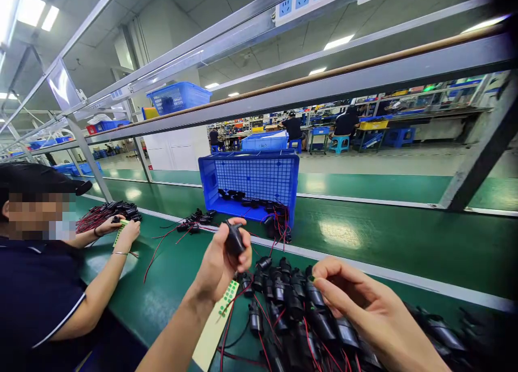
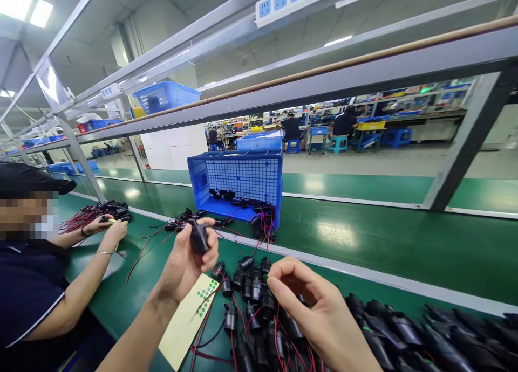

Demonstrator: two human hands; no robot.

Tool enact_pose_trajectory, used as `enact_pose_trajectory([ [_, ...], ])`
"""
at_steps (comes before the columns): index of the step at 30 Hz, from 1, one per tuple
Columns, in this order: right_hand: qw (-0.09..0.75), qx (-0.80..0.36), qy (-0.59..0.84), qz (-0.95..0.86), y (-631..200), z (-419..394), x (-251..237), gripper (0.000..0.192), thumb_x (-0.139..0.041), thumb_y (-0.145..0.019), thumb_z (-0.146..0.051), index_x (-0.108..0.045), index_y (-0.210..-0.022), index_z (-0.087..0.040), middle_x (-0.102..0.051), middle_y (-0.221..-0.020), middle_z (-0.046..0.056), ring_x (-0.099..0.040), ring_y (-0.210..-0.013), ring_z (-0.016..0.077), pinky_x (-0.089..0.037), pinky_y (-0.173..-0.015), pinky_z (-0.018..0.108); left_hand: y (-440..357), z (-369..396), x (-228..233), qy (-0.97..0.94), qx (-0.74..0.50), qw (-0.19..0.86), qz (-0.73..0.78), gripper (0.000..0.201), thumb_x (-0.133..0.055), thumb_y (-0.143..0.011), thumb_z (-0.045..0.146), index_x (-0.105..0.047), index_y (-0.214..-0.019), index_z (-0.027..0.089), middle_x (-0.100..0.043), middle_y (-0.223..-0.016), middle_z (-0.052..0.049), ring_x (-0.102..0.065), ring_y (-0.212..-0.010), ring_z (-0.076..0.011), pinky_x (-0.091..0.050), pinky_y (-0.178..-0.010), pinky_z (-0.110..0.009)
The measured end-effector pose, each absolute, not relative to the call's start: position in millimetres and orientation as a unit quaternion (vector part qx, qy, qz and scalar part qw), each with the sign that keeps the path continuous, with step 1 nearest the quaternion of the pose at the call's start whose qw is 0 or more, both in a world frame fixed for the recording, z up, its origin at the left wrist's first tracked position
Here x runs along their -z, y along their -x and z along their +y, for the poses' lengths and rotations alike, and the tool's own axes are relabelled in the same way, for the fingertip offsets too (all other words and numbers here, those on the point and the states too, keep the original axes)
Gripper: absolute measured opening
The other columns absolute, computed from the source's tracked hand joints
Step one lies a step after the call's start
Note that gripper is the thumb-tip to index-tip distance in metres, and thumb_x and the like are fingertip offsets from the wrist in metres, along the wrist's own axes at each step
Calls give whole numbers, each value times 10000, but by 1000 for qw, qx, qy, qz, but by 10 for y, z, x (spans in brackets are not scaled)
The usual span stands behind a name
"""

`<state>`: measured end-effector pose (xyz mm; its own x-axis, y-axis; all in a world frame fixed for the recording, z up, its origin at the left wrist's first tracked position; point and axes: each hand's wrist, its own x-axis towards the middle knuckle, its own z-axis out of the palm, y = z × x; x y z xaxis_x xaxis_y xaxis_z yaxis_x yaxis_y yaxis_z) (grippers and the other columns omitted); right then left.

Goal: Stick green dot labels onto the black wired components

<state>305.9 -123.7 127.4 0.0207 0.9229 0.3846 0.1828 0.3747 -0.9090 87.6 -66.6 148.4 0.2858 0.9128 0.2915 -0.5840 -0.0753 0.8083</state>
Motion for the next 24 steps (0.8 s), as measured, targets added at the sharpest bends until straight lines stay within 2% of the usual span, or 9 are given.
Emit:
enact_pose_trajectory([
  [3, 521, -403, 448, -605, -3065, -1229, -1304, 521, -672, -826, -725, -617, -744, -213, -433, -594, -61, -400, -526, 114, -386, -509, 243, -903, -976, -1251, -511, -495, 673, 199, 435, -636, -934, 508, -584, -1204, 171, -643, -1017, -66, -593, -793, -132, -513, -718, -262],
  [6, 479, -450, 436, -615, -3073, -1222, -1292, 563, -655, -808, -769, -588, -760, -212, -453, -606, -60, -396, -526, 110, -382, -524, 250, -916, -1201, -1083, -615, -439, 593, 278, 425, -690, -932, 402, -550, -1295, 230, -645, -1199, -78, -603, -1058, -201, -470, -961, -328],
  [8, 448, -466, 422, -636, -3080, -1225, -1262, 543, -634, -836, -753, -588, -782, -215, -469, -631, -53, -408, -545, 114, -389, -534, 248, -926, -1292, -1029, -656, -422, 538, 319, 405, -704, -921, 350, -568, -1288, 245, -648, -1241, -75, -589, -1155, -237, -435, -1019, -339],
  [12, 393, -457, 395, -693, -3090, -1263, -1194, 395, -592, -942, -588, -603, -792, -223, -512, -697, -34, -479, -618, 129, -431, -570, 231, -954, -1370, -995, -700, -418, 467, 342, 334, -679, -926, 308, -623, -1245, 228, -684, -1227, -76, -623, -1150, -258, -454, -1000, -324],
  [16, 371, -399, 390, -742, -3059, -1320, -1181, 231, -575, -964, -351, -628, -770, -235, -603, -734, -27, -572, -683, 138, -481, -621, 213, -968, -1391, -965, -719, -411, 451, 332, 350, -653, -935, 277, -618, -1282, 249, -696, -1260, -64, -640, -1170, -251, -457, -1013, -304],
  [20, 373, -344, 389, -769, -3021, -1350, -1208, 201, -578, -948, -282, -640, -760, -246, -654, -744, -30, -622, -679, 133, -509, -615, 193, -949, -1386, -904, -742, -388, 450, 312, 423, -594, -909, 243, -564, -1332, 240, -663, -1279, -86, -623, -1168, -265, -451, -1005, -325],
  [24, 363, -327, 386, -782, -3006, -1370, -1204, 172, -592, -922, -219, -637, -758, -251, -666, -712, -44, -624, -644, 119, -499, -587, 175, -927, -1363, -835, -756, -382, 452, 280, 403, -530, -896, 361, -535, -1262, 194, -623, -1125, -103, -598, -1005, -264, -447, -888, -348],
])
